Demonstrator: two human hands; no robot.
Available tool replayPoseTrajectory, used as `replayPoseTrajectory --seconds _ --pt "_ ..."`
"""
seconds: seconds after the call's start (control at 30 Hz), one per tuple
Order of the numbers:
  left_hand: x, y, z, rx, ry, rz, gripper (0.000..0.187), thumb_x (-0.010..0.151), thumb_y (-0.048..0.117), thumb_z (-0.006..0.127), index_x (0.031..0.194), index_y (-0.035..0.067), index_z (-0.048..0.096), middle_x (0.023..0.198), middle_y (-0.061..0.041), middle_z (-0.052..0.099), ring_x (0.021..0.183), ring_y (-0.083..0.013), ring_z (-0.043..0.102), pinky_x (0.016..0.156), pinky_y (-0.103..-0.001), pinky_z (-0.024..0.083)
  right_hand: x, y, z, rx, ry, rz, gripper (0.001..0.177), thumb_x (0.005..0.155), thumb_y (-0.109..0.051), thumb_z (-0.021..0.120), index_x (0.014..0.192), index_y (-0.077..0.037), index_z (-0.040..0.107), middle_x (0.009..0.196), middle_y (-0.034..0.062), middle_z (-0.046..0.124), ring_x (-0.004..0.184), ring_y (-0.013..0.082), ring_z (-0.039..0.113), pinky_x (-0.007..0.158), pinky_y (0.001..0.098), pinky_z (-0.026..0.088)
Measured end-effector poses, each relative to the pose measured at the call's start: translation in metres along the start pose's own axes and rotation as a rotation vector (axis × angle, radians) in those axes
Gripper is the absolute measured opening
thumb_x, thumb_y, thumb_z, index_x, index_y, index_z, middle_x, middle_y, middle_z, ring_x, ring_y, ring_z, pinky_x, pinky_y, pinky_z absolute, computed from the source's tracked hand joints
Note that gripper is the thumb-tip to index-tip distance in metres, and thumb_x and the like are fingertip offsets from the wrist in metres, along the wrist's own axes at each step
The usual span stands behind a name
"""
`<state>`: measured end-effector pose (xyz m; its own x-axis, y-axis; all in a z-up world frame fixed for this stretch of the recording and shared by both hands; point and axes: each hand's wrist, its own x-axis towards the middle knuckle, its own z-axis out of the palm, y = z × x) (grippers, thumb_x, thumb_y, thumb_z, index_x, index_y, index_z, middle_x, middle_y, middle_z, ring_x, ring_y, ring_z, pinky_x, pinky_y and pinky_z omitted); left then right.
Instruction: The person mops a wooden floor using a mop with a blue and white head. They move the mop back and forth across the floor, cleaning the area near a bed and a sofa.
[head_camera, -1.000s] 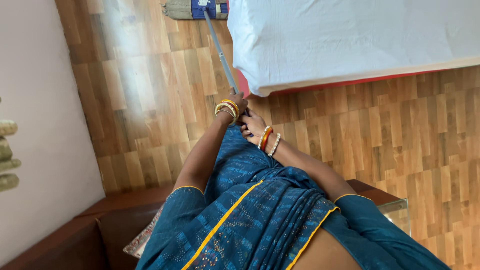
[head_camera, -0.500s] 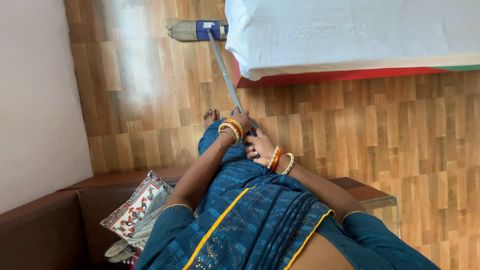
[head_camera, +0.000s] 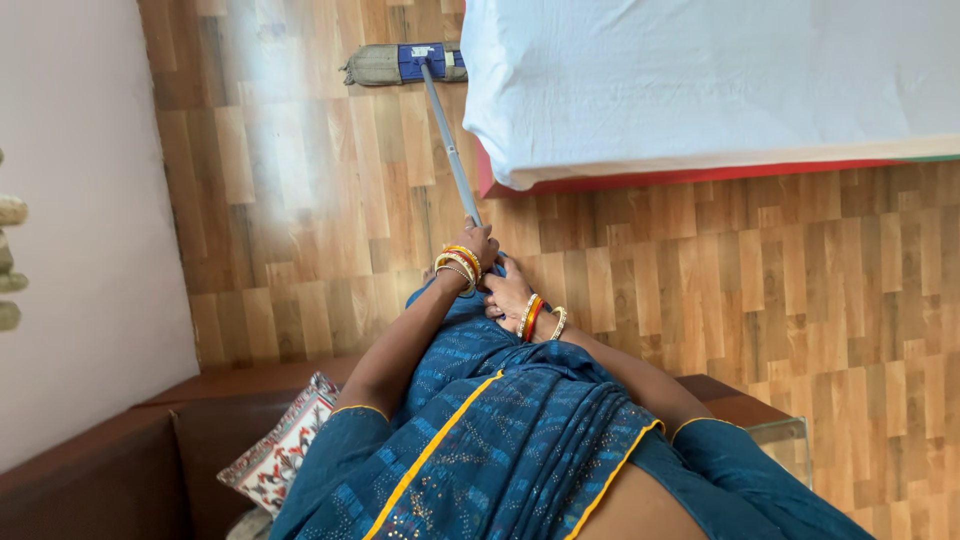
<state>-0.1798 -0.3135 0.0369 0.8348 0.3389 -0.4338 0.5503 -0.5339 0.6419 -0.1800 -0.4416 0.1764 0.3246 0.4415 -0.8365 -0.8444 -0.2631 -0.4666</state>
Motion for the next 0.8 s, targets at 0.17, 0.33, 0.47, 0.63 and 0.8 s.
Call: replayPoseTrajectory --seconds 0.17,0.33,0.47,0.63,0.8 --pt "0.071 -0.033 -0.032 0.051 -0.042 -0.013 0.033 0.093 0.026 0.058 0.118 0.008 0.07 0.137 -0.036 0.053 0.125 -0.0503 0.054 0.106 -0.052 0.047 0.049 -0.032 0.037 -0.006 0.02 -0.052 0.042 0.098 -0.009 0.052 0.138 -0.02 0.044 0.078 0.0019 0.053 0.05 0.0071 0.039 0.038 0.0228 0.029" --pt "0.14 -0.051 -0.092 0.029 -0.077 -0.119 0.046 0.09 0.027 0.062 0.134 0.012 0.063 0.15 -0.027 0.041 0.124 -0.0468 0.055 0.105 -0.05 0.046 0.106 -0.08 0.083 0.058 0.022 -0.086 0.036 0.095 -0.006 0.052 0.129 -0.017 0.048 0.074 0.0018 0.05 0.047 0.0074 0.038 0.036 0.024 0.025" --pt "0.169 -0.055 -0.117 0.019 -0.071 -0.106 0.048 0.091 0.026 0.061 0.137 0.011 0.062 0.154 -0.024 0.039 0.129 -0.0426 0.055 0.109 -0.047 0.046 0.135 -0.104 0.101 0.047 0.025 -0.085 0.033 0.094 -0.004 0.054 0.123 -0.019 0.05 0.07 0.0023 0.05 0.043 0.0073 0.036 0.034 0.0246 0.024" --pt "0.16 -0.047 -0.124 0.029 -0.15 -0.13 0.047 0.094 0.026 0.056 0.138 0.009 0.059 0.159 -0.033 0.023 0.13 -0.0455 0.053 0.11 -0.047 0.043 0.135 -0.093 0.097 0.118 -0.006 -0.068 0.03 0.096 -0.006 0.055 0.124 -0.016 0.048 0.072 0.0006 0.051 0.043 0.0052 0.036 0.034 0.0218 0.023" --pt "0.12 -0.036 -0.113 0.078 -0.162 -0.144 0.044 0.093 0.024 0.055 0.133 0.009 0.061 0.157 -0.031 0.029 0.126 -0.0459 0.055 0.109 -0.049 0.043 0.107 -0.066 0.088 0.131 0.006 -0.021 0.038 0.095 -0.006 0.054 0.128 -0.024 0.046 0.076 0.0024 0.054 0.045 0.0049 0.036 0.035 0.0204 0.025"
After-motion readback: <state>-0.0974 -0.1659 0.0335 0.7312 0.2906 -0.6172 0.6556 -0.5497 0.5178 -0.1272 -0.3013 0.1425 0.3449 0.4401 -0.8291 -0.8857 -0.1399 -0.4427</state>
